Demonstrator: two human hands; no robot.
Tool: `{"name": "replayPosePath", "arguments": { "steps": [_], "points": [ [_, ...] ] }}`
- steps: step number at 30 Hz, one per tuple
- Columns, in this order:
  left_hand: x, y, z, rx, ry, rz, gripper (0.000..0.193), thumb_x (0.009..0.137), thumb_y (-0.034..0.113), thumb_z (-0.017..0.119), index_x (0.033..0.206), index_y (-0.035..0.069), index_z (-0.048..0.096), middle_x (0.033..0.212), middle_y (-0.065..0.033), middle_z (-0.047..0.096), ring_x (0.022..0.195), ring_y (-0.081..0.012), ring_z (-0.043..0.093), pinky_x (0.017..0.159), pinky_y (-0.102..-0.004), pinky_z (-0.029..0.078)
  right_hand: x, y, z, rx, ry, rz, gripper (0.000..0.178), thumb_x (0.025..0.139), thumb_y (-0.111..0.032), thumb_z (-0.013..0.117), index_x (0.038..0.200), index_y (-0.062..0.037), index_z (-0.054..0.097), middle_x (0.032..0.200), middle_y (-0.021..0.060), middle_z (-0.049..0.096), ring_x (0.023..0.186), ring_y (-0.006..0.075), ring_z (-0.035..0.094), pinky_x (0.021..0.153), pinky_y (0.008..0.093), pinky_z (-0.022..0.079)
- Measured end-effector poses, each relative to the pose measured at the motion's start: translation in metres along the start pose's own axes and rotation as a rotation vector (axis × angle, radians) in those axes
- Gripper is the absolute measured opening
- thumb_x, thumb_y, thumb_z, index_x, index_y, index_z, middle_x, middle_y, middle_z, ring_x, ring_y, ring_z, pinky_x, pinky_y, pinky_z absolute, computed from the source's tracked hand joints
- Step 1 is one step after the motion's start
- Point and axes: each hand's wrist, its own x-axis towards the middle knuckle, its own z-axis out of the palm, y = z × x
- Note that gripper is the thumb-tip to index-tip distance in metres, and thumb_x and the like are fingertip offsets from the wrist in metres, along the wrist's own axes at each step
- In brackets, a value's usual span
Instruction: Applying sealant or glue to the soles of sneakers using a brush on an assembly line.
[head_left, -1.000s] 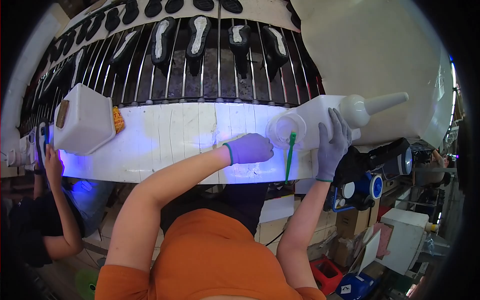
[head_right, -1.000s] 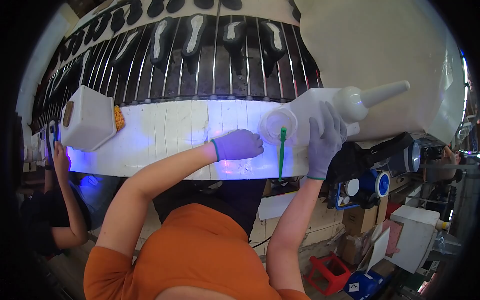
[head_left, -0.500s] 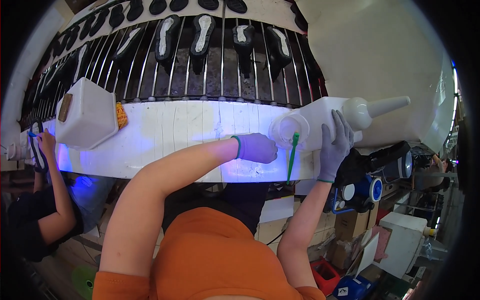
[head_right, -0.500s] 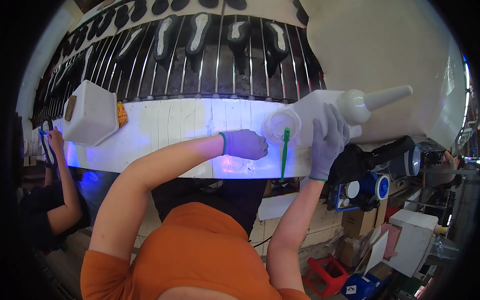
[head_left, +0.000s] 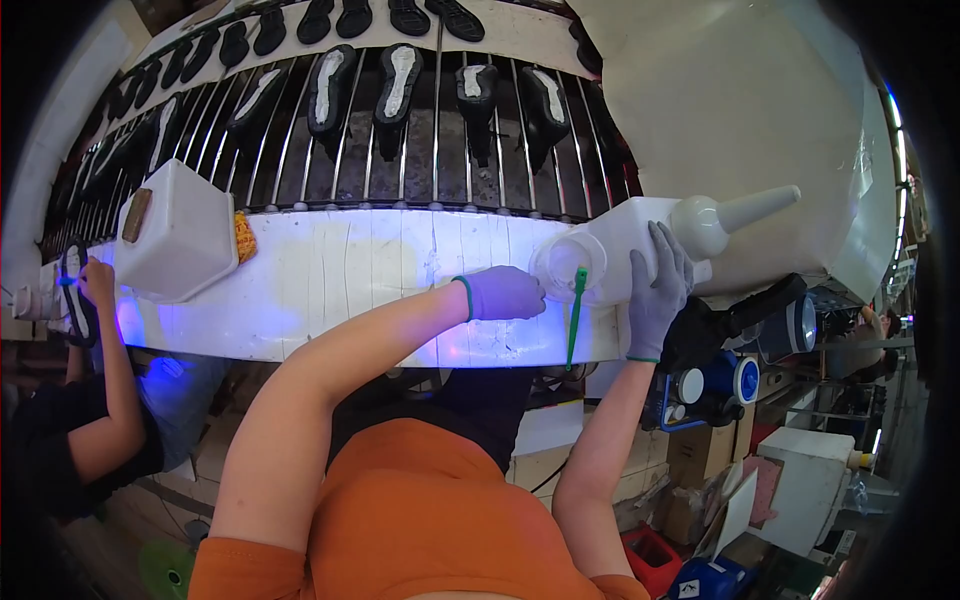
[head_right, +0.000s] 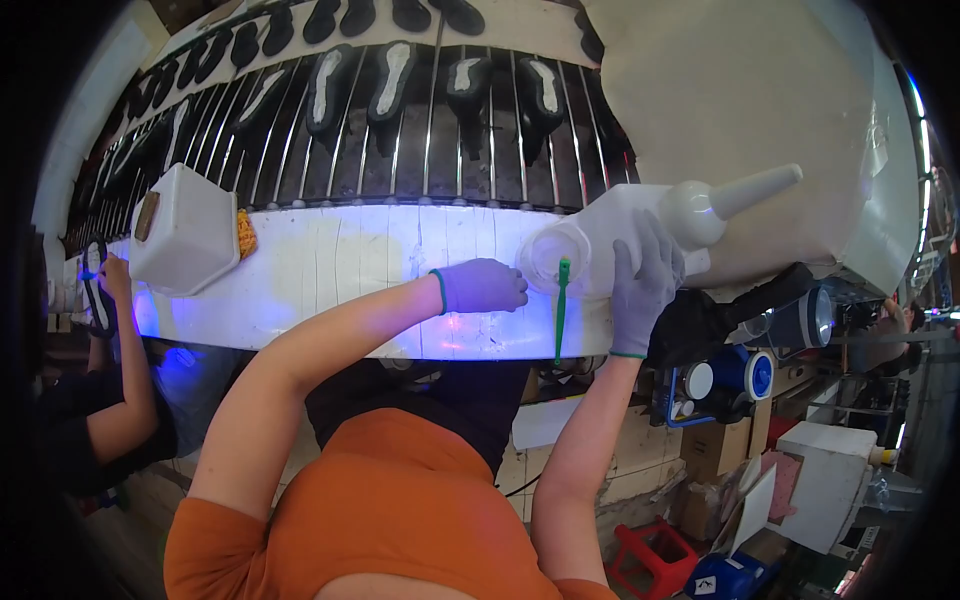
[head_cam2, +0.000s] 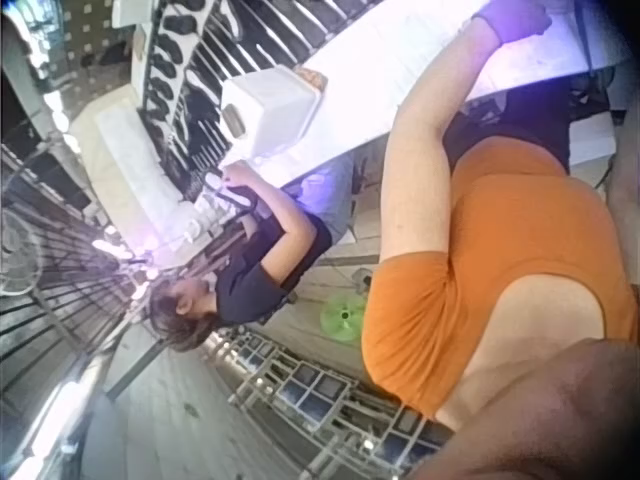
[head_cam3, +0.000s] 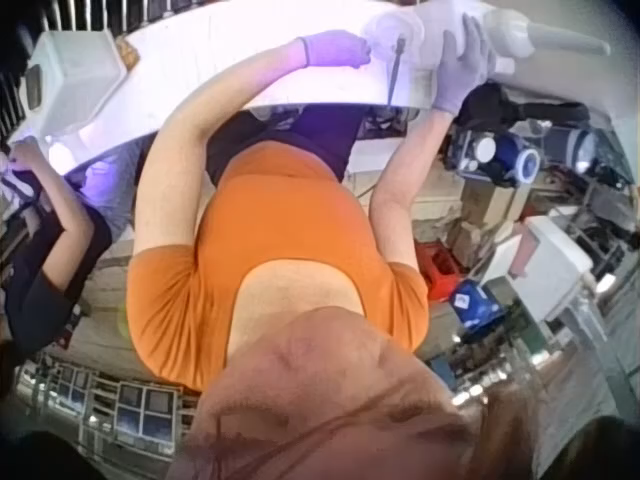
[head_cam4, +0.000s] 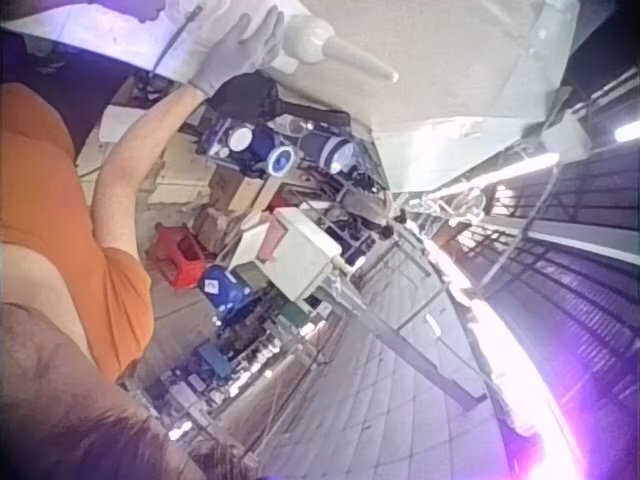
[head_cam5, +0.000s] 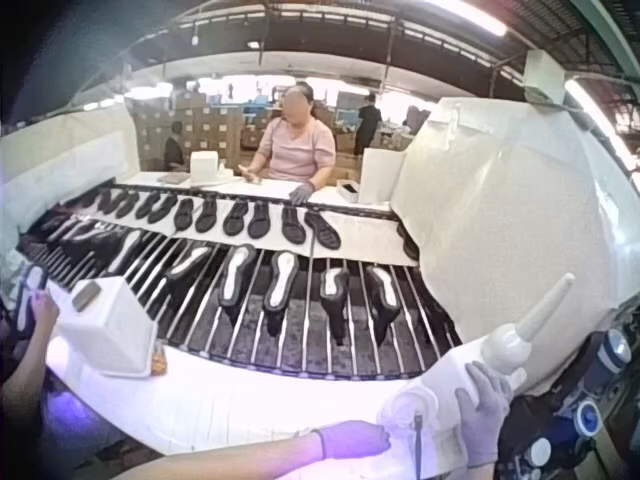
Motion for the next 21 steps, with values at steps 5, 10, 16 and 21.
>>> {"name": "replayPosePath", "arguments": {
  "steps": [5,10,16,21],
  "points": [
    [0.005,0.007,-0.010,0.278,-0.124,0.099,0.007,0.086,0.011,0.056,0.086,0.005,0.058,0.079,-0.0080,0.058,0.076,-0.0244,0.065,0.059,-0.0360,0.056,0.000,-0.001,0.001,-0.002,0.011,-0.003,0.040,0.083,-0.017,0.066,0.122,-0.0103,0.064,0.126,0.0083,0.062,0.119,0.0262,0.054,0.105,0.0395,0.036],
    [0.005,0.011,-0.006,0.227,-0.061,0.001,0.010,0.085,0.011,0.056,0.089,0.002,0.057,0.081,-0.0108,0.058,0.074,-0.0257,0.064,0.058,-0.0377,0.056,0.001,-0.003,-0.002,0.010,0.010,-0.008,0.040,0.083,-0.017,0.066,0.122,-0.0102,0.064,0.126,0.0083,0.062,0.120,0.0270,0.053,0.105,0.0396,0.036],
    [-0.001,0.009,0.004,-0.022,0.038,-0.192,0.014,0.086,0.015,0.057,0.091,0.001,0.055,0.083,-0.0139,0.058,0.077,-0.0291,0.062,0.066,-0.0400,0.054,-0.001,0.000,-0.001,-0.003,0.010,-0.003,0.041,0.082,-0.017,0.067,0.122,-0.0105,0.064,0.127,0.0081,0.061,0.119,0.0272,0.053,0.105,0.0396,0.036],
    [-0.017,0.008,0.017,-0.157,0.292,-0.325,0.017,0.087,0.019,0.059,0.093,0.003,0.056,0.086,-0.0138,0.058,0.080,-0.0306,0.062,0.067,-0.0417,0.052,0.000,-0.002,0.000,-0.006,0.007,-0.003,0.040,0.082,-0.017,0.067,0.122,-0.0103,0.064,0.127,0.0082,0.062,0.119,0.0272,0.053,0.105,0.0395,0.036]
  ]
}}
